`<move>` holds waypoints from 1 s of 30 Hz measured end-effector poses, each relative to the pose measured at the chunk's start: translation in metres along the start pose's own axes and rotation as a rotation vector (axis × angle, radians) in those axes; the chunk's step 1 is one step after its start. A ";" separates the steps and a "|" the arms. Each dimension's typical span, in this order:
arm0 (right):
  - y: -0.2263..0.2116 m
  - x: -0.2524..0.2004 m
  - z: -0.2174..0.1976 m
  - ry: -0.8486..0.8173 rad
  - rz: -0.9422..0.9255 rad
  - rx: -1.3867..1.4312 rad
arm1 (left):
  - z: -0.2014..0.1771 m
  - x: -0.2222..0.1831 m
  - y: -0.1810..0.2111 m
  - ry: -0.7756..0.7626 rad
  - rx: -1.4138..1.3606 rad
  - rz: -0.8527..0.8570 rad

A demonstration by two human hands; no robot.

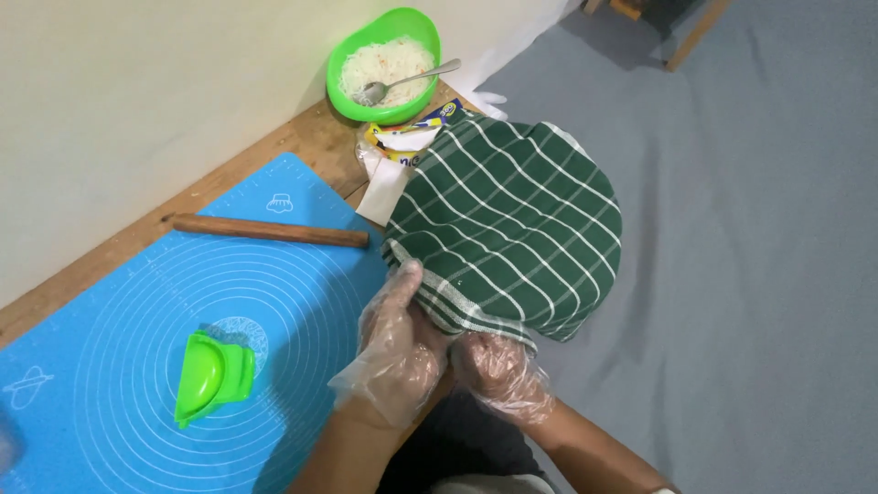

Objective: Rolling out dough, adding filling, and using a mold to shape and seal a pastry.

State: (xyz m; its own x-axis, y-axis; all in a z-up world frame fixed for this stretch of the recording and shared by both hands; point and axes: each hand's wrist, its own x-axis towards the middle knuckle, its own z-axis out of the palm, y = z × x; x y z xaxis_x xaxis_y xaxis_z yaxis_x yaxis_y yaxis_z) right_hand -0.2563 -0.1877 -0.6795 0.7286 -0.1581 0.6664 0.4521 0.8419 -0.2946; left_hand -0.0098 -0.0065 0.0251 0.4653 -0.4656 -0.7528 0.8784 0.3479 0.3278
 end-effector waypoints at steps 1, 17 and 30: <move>-0.009 0.046 0.023 0.004 0.016 -0.105 | -0.005 0.007 0.002 -0.053 0.022 -0.038; -0.017 0.216 0.106 0.003 0.273 -1.772 | -0.022 0.023 -0.019 -0.205 -0.108 -0.057; -0.052 0.460 0.430 -0.061 0.386 -3.032 | -0.014 0.001 0.000 -0.087 0.112 0.043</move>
State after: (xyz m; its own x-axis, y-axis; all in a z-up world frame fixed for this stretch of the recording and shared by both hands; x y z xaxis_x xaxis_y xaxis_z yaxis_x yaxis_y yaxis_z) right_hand -0.1664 -0.0825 -0.0629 0.8554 -0.2386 0.4597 -0.3834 -0.8885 0.2521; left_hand -0.0108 0.0050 0.0165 0.5061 -0.5228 -0.6860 0.8619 0.2784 0.4237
